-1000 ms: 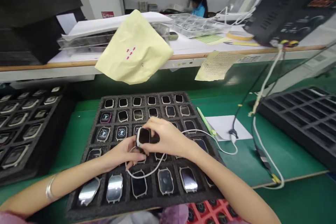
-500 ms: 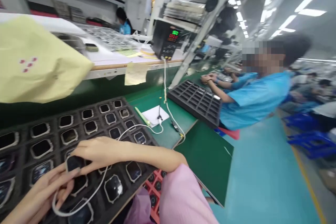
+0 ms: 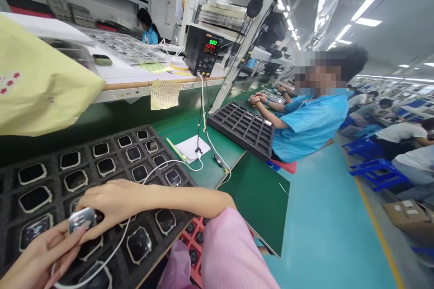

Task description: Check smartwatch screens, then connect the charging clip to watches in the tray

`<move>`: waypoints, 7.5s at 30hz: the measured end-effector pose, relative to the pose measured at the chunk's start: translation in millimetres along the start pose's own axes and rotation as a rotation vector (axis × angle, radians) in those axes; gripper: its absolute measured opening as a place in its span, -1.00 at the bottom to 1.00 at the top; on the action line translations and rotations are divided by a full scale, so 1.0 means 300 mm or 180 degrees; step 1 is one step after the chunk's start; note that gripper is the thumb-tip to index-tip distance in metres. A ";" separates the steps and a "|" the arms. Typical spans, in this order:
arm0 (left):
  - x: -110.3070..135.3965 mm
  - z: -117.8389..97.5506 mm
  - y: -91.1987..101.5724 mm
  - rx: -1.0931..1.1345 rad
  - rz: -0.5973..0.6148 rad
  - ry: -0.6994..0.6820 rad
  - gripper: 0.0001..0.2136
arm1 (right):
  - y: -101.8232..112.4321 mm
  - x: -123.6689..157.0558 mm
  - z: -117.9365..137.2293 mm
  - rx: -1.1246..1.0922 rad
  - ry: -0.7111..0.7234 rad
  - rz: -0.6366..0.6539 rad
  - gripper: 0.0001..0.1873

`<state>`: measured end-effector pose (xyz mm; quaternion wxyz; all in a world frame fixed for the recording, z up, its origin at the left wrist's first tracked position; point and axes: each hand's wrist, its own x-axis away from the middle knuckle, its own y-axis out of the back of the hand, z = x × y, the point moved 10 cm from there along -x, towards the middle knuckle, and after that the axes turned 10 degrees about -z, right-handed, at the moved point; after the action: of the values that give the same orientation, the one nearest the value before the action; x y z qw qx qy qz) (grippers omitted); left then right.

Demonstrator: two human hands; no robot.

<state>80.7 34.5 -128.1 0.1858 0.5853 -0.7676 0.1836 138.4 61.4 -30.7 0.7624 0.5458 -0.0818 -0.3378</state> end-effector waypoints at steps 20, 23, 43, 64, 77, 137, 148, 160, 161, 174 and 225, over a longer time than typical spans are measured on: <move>0.000 -0.121 -0.013 0.0315 0.0421 -0.0523 -0.65 | 0.028 -0.036 -0.031 -0.0665 0.0183 -0.0314 -0.68; 0.004 -0.128 -0.014 0.0422 0.0534 -0.0582 -0.68 | 0.037 -0.034 -0.049 -0.1066 0.0045 -0.0287 -0.63; 0.072 -0.160 -0.053 0.1158 0.1496 -0.0647 -0.75 | 0.043 -0.043 -0.049 -0.2978 -0.0127 -0.0191 -0.60; 0.008 -0.148 0.023 0.0344 0.0208 -0.0973 -0.73 | 0.019 -0.021 -0.029 -0.1353 0.0165 -0.0245 -0.41; -0.004 -0.104 -0.012 0.0447 0.0504 -0.0839 -0.56 | 0.133 -0.039 -0.081 -0.1269 0.0028 -0.0623 -0.54; -0.073 -0.144 -0.208 0.0731 0.0894 -0.0583 -0.63 | 0.144 0.151 -0.125 -0.0764 0.0119 -0.1023 -0.56; -0.071 -0.152 -0.212 0.0565 0.0955 -0.0724 -0.63 | 0.142 0.161 -0.127 -0.0992 0.0169 -0.0994 -0.51; -0.063 -0.151 -0.220 0.0310 0.0947 -0.0811 -0.63 | 0.155 0.174 -0.104 -0.0276 0.0318 -0.1073 -0.59; -0.064 -0.150 -0.220 0.0291 0.0934 -0.0825 -0.63 | 0.156 0.174 -0.101 -0.0267 0.0320 -0.1088 -0.59; -0.075 -0.157 -0.209 0.1253 0.1119 -0.0175 -0.72 | 0.189 0.175 -0.232 -0.0527 -0.0552 -0.0920 -0.50; -0.017 -0.176 -0.230 0.1503 0.1455 0.0015 -0.68 | 0.028 0.150 -0.199 -0.3609 -0.1539 -0.1043 -0.55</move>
<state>152.3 48.0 -80.6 0.0007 0.4244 -0.8149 0.3947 205.5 82.1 -57.4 0.8313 -0.0287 0.0245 -0.5545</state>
